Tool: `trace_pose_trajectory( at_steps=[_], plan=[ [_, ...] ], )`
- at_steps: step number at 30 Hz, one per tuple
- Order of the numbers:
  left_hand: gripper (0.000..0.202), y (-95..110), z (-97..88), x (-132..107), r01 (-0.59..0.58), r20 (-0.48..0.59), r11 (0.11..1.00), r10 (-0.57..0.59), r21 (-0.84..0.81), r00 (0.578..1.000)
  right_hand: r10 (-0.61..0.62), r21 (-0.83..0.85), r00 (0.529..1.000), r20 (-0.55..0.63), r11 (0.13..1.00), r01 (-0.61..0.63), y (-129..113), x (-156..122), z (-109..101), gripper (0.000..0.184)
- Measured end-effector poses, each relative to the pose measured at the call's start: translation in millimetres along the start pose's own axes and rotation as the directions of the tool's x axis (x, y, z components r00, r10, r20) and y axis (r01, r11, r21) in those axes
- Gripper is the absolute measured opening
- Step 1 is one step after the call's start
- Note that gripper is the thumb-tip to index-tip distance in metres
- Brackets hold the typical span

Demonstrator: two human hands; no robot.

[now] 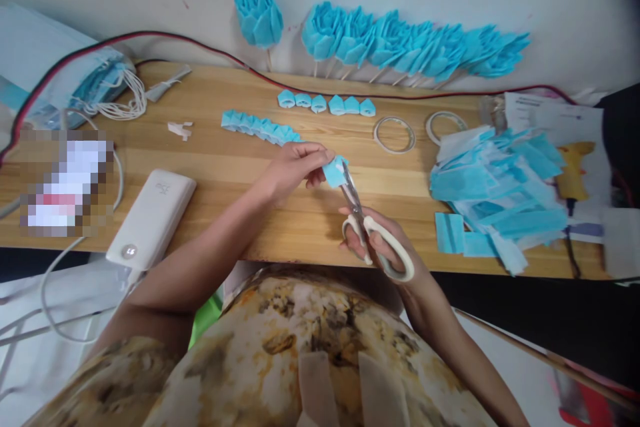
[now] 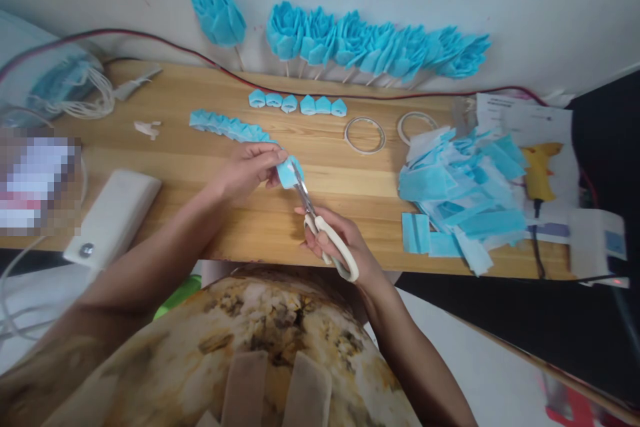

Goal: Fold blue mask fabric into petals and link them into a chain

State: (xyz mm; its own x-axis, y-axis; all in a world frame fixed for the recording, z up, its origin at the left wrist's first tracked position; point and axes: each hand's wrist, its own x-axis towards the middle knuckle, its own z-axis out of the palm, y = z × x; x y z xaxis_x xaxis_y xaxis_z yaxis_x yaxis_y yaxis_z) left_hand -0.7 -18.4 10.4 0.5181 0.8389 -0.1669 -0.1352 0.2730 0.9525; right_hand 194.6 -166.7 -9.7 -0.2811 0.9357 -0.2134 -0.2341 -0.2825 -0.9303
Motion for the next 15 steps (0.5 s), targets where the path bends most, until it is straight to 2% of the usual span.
trace_pose_trajectory(
  at_steps=[8, 11, 15],
  plan=[
    [0.039, 4.7, 2.8, -2.4, 0.013, 0.041, 0.998, -0.011, -0.060, 0.999, -0.042, 0.059, 0.999, 0.004, 0.997, 0.042, 6.6, 1.6, 0.0, 0.058],
    [0.038, 6.0, 1.4, -3.3, 0.024, 0.066, 0.998, -0.021, -0.052, 0.998, -0.043, 0.078, 0.999, -0.016, 0.996, 0.044, 6.7, 2.5, 1.1, 0.063],
    [0.041, 6.7, -0.9, -4.3, -0.018, 0.135, 1.000, 0.021, -0.024, 0.991, -0.044, 0.086, 0.998, -0.035, 0.995, 0.047, 5.9, 2.8, 1.0, 0.069]
  ],
)
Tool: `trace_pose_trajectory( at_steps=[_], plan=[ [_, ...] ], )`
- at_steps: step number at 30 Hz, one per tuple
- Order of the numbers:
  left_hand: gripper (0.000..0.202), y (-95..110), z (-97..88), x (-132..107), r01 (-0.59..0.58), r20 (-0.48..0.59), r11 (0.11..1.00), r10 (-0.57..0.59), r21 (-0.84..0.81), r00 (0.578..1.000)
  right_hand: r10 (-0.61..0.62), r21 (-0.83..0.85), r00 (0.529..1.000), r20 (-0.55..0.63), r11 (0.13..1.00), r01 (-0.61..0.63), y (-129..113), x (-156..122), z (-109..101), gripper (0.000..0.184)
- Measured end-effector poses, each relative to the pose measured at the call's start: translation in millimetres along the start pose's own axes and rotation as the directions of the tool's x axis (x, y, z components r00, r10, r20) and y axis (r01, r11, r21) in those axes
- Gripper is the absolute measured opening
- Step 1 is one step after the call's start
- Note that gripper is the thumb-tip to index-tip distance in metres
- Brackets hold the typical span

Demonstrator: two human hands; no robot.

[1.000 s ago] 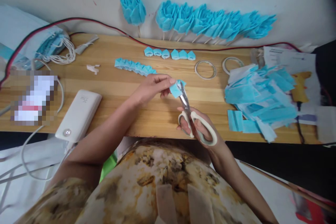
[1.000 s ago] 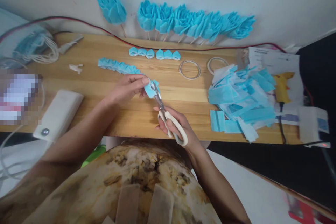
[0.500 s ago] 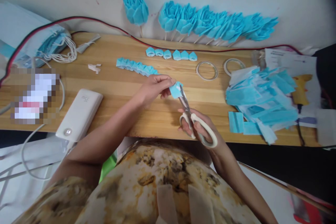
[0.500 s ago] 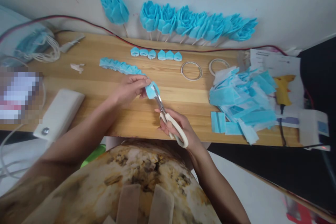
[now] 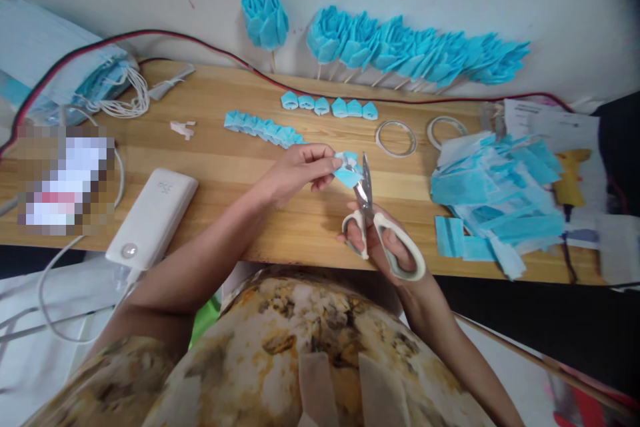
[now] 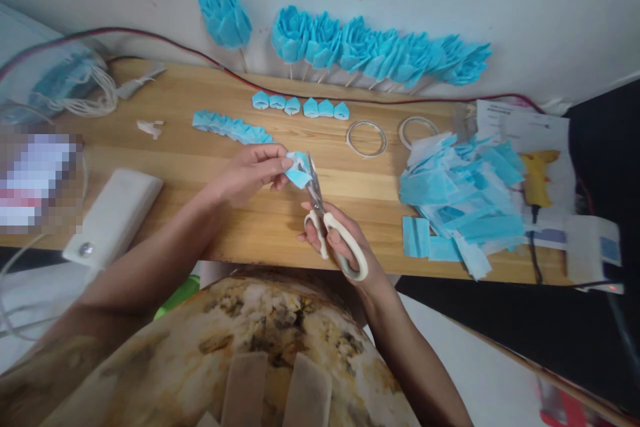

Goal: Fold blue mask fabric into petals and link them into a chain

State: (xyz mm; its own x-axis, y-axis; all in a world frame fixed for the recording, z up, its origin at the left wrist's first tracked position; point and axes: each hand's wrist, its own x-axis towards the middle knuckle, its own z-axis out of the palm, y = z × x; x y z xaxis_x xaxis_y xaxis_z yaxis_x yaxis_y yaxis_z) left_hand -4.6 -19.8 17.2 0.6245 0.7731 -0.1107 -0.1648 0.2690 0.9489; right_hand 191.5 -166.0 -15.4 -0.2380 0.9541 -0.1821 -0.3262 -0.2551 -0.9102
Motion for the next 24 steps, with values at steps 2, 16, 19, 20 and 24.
trace_pose_trajectory(
  at_steps=[2, 16, 19, 20, 24],
  plan=[
    [0.039, 0.3, -0.2, -0.3, -0.018, 0.022, 1.000, 0.018, 0.007, 1.000, 0.002, -0.003, 1.000, -0.011, 1.000, -0.002, -0.9, -0.1, 0.2, 0.070],
    [0.027, -4.3, -2.8, 2.8, -0.054, -0.147, 0.997, 0.062, 0.059, 0.987, 0.028, -0.011, 0.998, 0.062, 1.000, -0.027, 2.3, -1.6, -5.3, 0.063],
    [0.017, -4.7, -1.2, 3.3, -0.033, -0.195, 0.999, 0.031, -0.008, 0.980, 0.033, -0.027, 0.996, 0.084, 0.999, -0.031, 0.8, -1.4, -5.4, 0.060],
    [0.016, -4.5, -0.7, 3.5, -0.021, -0.212, 0.999, 0.013, -0.033, 0.977, 0.034, -0.036, 0.995, 0.093, 0.999, -0.031, 0.3, -1.2, -5.1, 0.059],
    [0.016, -1.9, 0.8, 3.9, 0.039, -0.228, 0.995, -0.060, -0.095, 0.972, 0.019, -0.051, 0.994, 0.105, 0.999, -0.014, 0.0, -0.5, -4.8, 0.057]
  ],
)
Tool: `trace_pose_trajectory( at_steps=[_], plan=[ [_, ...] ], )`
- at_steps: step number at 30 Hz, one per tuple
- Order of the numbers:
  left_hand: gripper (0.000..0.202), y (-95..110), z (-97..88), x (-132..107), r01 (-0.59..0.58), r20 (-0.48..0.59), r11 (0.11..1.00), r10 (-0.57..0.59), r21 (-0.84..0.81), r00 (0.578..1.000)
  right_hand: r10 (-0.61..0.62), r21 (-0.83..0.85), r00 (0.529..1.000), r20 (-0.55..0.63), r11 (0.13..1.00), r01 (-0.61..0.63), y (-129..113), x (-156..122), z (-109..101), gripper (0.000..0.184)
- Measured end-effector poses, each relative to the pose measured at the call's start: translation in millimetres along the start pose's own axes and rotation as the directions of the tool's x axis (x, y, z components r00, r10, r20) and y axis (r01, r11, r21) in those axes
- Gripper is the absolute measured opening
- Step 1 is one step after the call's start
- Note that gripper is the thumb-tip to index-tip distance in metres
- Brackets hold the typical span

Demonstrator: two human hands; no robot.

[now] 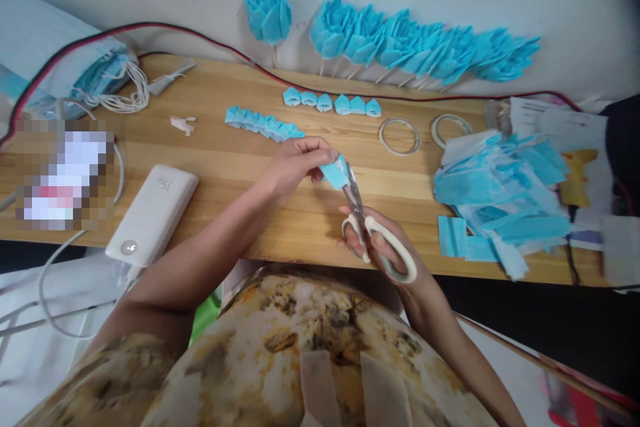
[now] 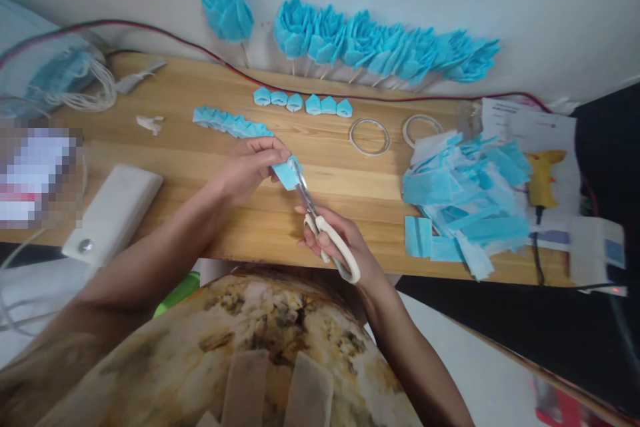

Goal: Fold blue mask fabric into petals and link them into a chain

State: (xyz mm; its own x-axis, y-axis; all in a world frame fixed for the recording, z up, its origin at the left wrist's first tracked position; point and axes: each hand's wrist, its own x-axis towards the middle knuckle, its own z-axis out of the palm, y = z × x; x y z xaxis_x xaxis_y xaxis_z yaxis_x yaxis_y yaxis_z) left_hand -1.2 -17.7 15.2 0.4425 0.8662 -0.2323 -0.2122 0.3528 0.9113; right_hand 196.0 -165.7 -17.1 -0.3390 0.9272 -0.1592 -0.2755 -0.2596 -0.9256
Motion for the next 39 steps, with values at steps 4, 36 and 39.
trace_pose_trajectory(
  at_steps=[4, 36, 39],
  plan=[
    [0.020, 0, 1.1, 0, 0.102, 0.076, 0.992, -0.097, -0.075, 0.992, -0.002, 0.032, 1.000, 0.022, 0.999, 0.001, 4, -1, -4, 0.058],
    [0.009, -2, 11.9, -4, 0.036, 0.031, 0.999, -0.037, 0.037, 0.999, -0.156, 0.142, 0.987, -0.029, 0.977, 0.159, 7, 9, 12, 0.055],
    [0.037, -5, 8.3, -3, -0.021, 0.044, 0.998, 0.019, 0.052, 0.999, -0.119, 0.148, 0.991, -0.055, 0.981, 0.126, 6, 9, 16, 0.058]
  ],
)
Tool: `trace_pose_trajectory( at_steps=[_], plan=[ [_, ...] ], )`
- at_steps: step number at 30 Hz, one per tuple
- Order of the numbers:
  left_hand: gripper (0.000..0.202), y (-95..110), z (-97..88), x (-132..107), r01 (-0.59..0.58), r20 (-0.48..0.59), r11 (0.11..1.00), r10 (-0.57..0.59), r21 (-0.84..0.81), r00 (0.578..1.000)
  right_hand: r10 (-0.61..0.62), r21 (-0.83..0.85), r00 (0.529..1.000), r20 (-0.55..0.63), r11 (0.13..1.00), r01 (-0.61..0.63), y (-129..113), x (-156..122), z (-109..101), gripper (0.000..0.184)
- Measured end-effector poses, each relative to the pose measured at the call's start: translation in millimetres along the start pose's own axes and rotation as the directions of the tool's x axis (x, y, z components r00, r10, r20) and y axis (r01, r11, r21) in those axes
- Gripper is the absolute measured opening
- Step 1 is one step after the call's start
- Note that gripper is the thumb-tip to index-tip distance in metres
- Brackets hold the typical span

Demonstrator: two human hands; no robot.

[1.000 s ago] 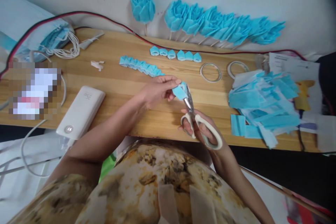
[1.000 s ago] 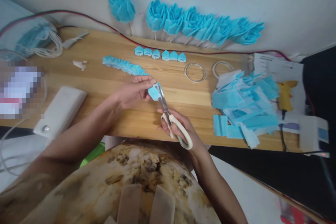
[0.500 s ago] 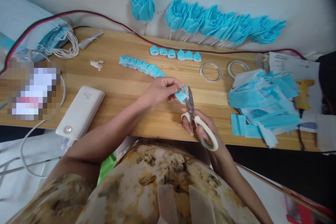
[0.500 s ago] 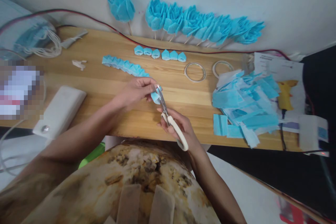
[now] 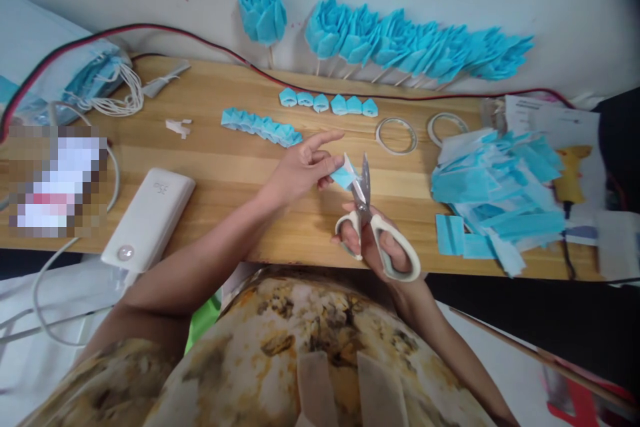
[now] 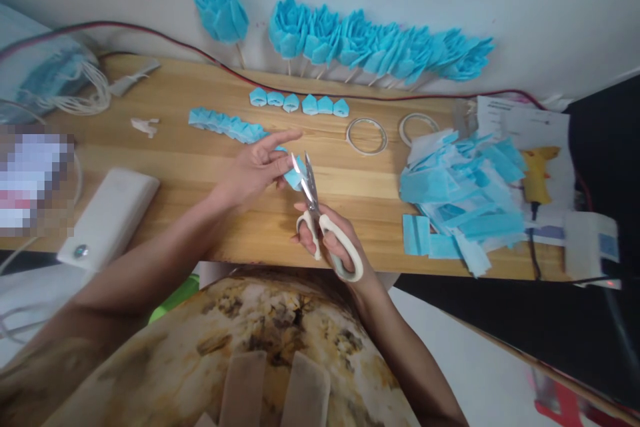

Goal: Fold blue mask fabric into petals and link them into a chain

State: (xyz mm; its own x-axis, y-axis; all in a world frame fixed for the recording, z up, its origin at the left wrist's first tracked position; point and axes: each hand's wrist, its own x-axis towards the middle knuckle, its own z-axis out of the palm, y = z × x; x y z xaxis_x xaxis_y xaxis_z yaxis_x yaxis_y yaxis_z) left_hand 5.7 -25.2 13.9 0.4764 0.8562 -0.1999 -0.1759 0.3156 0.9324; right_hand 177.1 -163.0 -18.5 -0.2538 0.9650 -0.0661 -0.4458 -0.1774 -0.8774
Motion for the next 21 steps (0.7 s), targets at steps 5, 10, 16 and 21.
trace_pose_trajectory(
  at_steps=[5, 10, 16, 21],
  plan=[
    [0.034, -3, -3.9, 2, -0.092, -0.027, 0.995, 0.091, -0.041, 0.995, -0.015, -0.063, 0.998, -0.062, 0.998, 0.011, 1, -2, 2, 0.055],
    [0.044, 0, 4.8, -2, 0.048, 0.040, 0.975, -0.040, -0.219, 0.998, -0.076, -0.035, 0.993, -0.092, 0.997, 0.073, -1, 1, 7, 0.051],
    [0.057, 1, 8.6, -11, 0.253, 0.347, 0.950, -0.178, -0.184, 0.921, -0.089, -0.055, 0.995, -0.049, 0.995, 0.087, 2, 2, 8, 0.050],
    [0.049, -1, 4.5, -11, 0.157, 0.238, 0.975, -0.117, -0.159, 0.964, -0.062, -0.027, 0.998, -0.027, 0.998, 0.062, 6, 0, 6, 0.052]
  ],
)
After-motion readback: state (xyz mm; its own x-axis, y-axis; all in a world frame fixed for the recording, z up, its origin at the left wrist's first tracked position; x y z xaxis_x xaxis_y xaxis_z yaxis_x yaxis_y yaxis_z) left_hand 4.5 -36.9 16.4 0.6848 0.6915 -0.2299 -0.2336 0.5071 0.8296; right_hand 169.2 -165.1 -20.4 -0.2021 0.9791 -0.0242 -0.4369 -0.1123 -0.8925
